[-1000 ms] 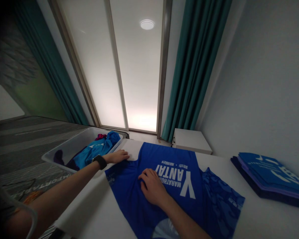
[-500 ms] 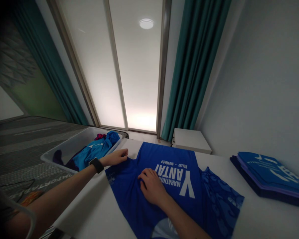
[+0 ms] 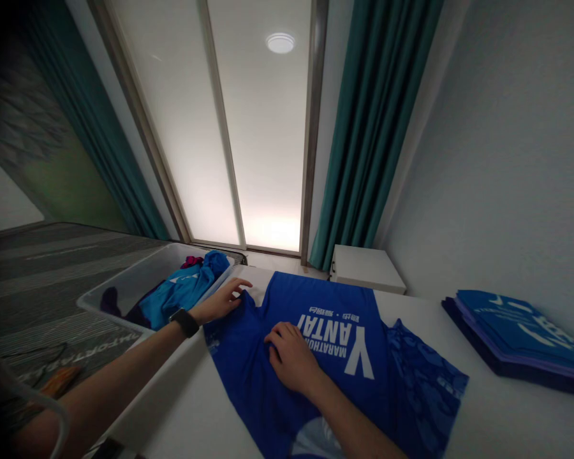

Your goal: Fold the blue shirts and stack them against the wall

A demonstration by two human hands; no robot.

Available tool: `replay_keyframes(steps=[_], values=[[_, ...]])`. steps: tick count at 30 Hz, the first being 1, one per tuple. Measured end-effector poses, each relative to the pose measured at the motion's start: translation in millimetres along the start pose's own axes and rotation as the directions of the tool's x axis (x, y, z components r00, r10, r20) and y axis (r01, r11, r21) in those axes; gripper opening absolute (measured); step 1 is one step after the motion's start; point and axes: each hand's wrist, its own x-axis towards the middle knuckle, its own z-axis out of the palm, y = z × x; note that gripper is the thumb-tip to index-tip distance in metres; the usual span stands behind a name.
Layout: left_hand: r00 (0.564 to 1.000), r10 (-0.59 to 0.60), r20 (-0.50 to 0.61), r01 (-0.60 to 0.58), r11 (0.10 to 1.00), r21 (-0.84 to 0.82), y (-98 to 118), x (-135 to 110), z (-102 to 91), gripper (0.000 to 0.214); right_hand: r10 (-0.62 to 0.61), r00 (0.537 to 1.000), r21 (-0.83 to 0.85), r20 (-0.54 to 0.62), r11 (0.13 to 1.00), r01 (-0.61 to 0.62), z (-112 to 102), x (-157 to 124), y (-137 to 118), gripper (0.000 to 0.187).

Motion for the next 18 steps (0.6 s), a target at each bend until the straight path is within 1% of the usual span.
replay_keyframes(steps=[2,5,7,9,12,16,18], values=[[0.998,-0.033,-0.057,0.036,0.999,0.039,-7.4,-2.9,7.6,0.053,-0.008,1.000,-0.005,-0.007,1.000,0.008,1.5,-0.1,1.5,0.025],[0.983,-0.112,-0.148,0.123,0.990,0.070,-13.7,-7.4,18.1,0.052,-0.019,1.000,-0.008,-0.014,1.000,0.019,2.3,0.1,2.6,0.026],[0.974,-0.118,-0.195,0.142,0.983,0.115,-15.0,-10.5,23.0,0.046,-0.021,1.000,-0.009,-0.015,1.000,0.021,1.7,0.3,2.0,0.025],[0.969,-0.091,-0.229,0.136,0.972,0.191,-16.0,-14.0,26.4,0.038,-0.020,1.000,-0.009,-0.014,1.000,0.020,0.6,0.5,0.8,0.025],[0.969,-0.074,-0.236,0.142,0.948,0.286,-18.6,-19.6,30.1,0.029,-0.015,1.000,-0.011,-0.005,1.000,0.015,-0.8,0.3,-0.3,0.025],[0.969,-0.100,-0.228,0.181,0.911,0.371,-20.9,-24.5,33.6,0.030,-0.012,1.000,-0.018,0.011,1.000,0.012,-0.3,0.4,0.2,0.025],[0.969,-0.106,-0.224,0.189,0.901,0.391,-20.8,-25.6,33.8,0.026,-0.008,1.000,-0.014,0.014,1.000,0.008,0.8,0.3,0.2,0.025]])
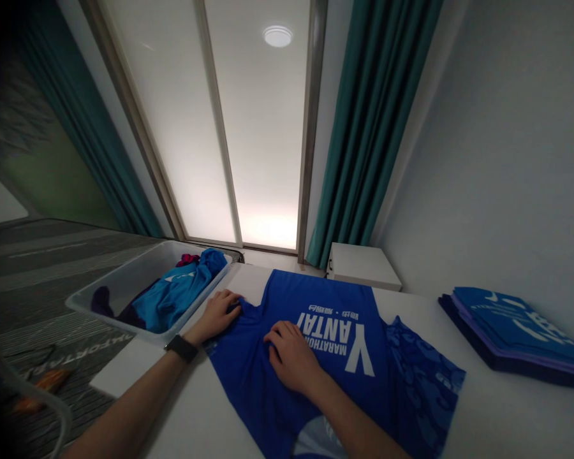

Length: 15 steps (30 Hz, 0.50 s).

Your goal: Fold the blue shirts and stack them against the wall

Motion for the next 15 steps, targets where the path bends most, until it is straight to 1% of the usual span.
replay_keyframes(steps=[4,7,10,11,13,15], values=[[1.000,0.013,0.002,-0.013,0.999,-0.043,-0.2,-1.5,-4.1,0.015,0.045,0.999,0.001,0.012,0.999,-0.045,-0.5,0.3,-1.9,0.024],[0.999,0.026,-0.027,-0.029,0.990,-0.141,2.1,-4.1,-9.5,0.010,0.037,0.996,-0.053,0.087,0.998,-0.032,-6.8,8.2,-2.1,0.025],[0.998,0.027,-0.057,-0.041,0.961,-0.274,8.4,-7.7,-15.4,0.008,0.007,0.983,-0.087,0.186,0.996,0.009,-13.6,31.1,2.4,0.024],[0.997,0.023,-0.067,-0.043,0.951,-0.306,10.6,-8.8,-17.2,0.007,0.008,0.981,-0.079,0.193,0.997,0.007,-14.2,41.6,5.1,0.025],[0.997,0.018,-0.081,-0.045,0.936,-0.349,13.6,-10.7,-20.0,0.005,0.025,0.986,-0.080,0.165,0.997,-0.012,-11.2,64.1,11.7,0.029],[0.996,0.033,-0.083,-0.063,0.918,-0.392,14.4,-12.4,-21.9,0.002,0.055,0.988,-0.135,0.145,0.990,-0.035,-3.0,84.0,18.5,0.030]])
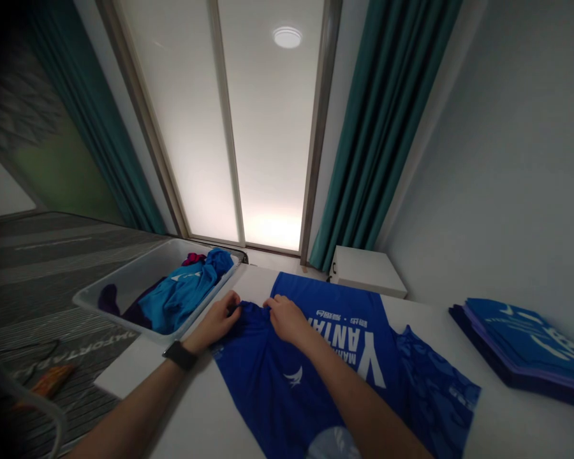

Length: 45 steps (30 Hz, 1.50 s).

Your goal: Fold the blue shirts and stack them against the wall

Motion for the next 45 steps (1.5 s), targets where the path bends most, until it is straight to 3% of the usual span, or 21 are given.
replay_keyframes(steps=[3,7,13,20,26,32,38,40,43,45], values=[[0.999,0.037,0.023,-0.035,0.996,-0.077,0.3,-2.8,-2.4,0.002,0.019,0.999,-0.094,-0.028,0.995,-0.021,14.5,20.5,4.3,0.032],[0.998,0.061,0.030,-0.056,0.989,-0.136,5.6,-7.4,-4.5,0.005,0.029,0.997,-0.119,-0.069,0.992,-0.037,29.8,25.2,3.9,0.025],[0.994,0.051,0.095,-0.028,0.973,-0.227,17.0,-11.0,-5.6,0.017,-0.028,0.979,0.084,-0.200,0.995,0.046,37.6,17.6,5.0,0.030],[0.994,-0.057,0.098,0.084,0.947,-0.309,10.9,-8.4,-5.9,0.025,-0.048,0.978,0.257,-0.204,0.961,0.101,36.1,14.1,7.8,0.028],[0.982,-0.152,0.116,0.189,0.861,-0.472,13.2,-5.2,-8.4,0.035,0.072,0.962,0.346,-0.262,0.938,0.024,35.5,14.8,9.2,0.030],[0.957,-0.198,0.213,0.280,0.829,-0.485,13.8,-7.1,-11.8,0.038,0.046,0.974,0.239,-0.222,0.971,0.009,37.2,13.8,10.2,0.032],[0.899,-0.160,0.408,0.331,0.857,-0.394,15.1,-9.4,-13.5,0.027,-0.083,0.979,0.125,-0.184,0.986,0.108,33.8,8.4,2.4,0.035],[0.892,-0.172,0.418,0.339,0.865,-0.369,15.8,-9.0,-14.6,0.030,-0.110,0.978,0.095,-0.178,0.987,0.129,31.8,6.8,-0.6,0.031],[0.894,-0.142,0.426,0.342,0.830,-0.441,19.9,-8.4,-19.0,0.034,-0.129,0.977,0.044,-0.169,0.989,0.138,30.8,5.4,-2.7,0.024],[0.871,-0.100,0.481,0.373,0.773,-0.514,23.4,-8.6,-21.9,0.035,-0.129,0.979,0.034,-0.157,0.990,0.136,32.0,5.5,-1.7,0.021]])
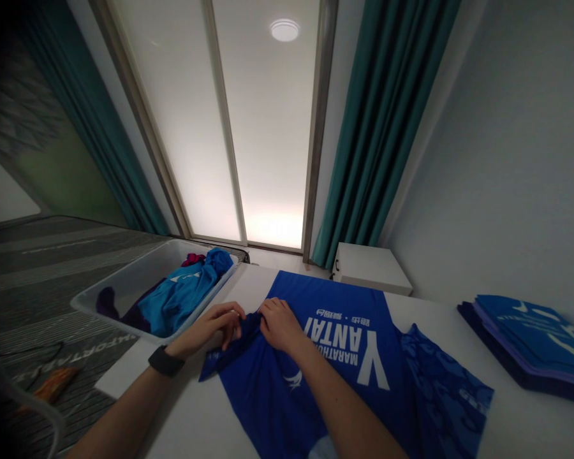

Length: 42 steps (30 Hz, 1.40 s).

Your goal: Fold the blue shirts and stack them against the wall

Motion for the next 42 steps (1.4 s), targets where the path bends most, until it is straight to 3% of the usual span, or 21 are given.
replay_keyframes(steps=[2,4,6,8,11,14,21,25,33,42], values=[[0.999,-0.002,0.045,0.004,0.998,-0.055,0.9,-0.5,0.5,0.036,0.009,1.000,0.029,-0.001,1.000,-0.009,2.0,0.1,2.9,0.022],[1.000,0.025,-0.010,-0.025,1.000,-0.007,-3.0,1.3,0.5,0.037,0.028,0.999,0.085,-0.019,0.996,-0.026,4.0,0.7,6.8,0.025],[0.986,0.093,-0.139,-0.069,0.983,0.172,-10.3,4.9,-0.4,0.032,0.060,0.997,0.147,-0.040,0.988,-0.053,5.1,1.5,10.2,0.030],[0.953,0.195,-0.232,-0.088,0.910,0.404,-17.9,9.0,-1.6,0.024,0.086,0.995,0.187,-0.048,0.980,-0.076,4.9,2.3,11.8,0.033],[0.927,0.311,-0.211,-0.115,0.769,0.629,-25.6,13.2,-1.5,0.020,0.081,0.996,0.158,-0.040,0.985,-0.074,3.9,2.4,9.8,0.033],[0.934,0.322,-0.156,-0.119,0.691,0.713,-27.8,15.2,0.9,0.029,0.045,0.999,0.066,-0.016,0.997,-0.044,4.4,1.1,5.5,0.024],[0.952,0.294,-0.089,-0.123,0.630,0.767,-25.9,18.7,1.7,0.036,0.046,0.998,-0.009,0.048,0.999,-0.045,-7.4,3.8,1.5,0.019],[0.952,0.294,-0.083,-0.123,0.618,0.777,-27.6,19.8,0.7,0.037,0.077,0.990,-0.138,0.122,0.989,-0.060,-19.0,8.5,-5.6,0.024],[0.942,0.321,-0.102,-0.126,0.617,0.777,-32.2,21.6,-0.8,0.029,0.112,0.981,-0.157,0.161,0.984,-0.086,9.7,-8.1,-8.4,0.052],[0.950,0.292,-0.113,-0.099,0.621,0.777,-33.2,22.1,-1.2,0.029,0.188,0.953,-0.178,0.239,0.973,-0.147,2.0,5.2,2.8,0.056]])
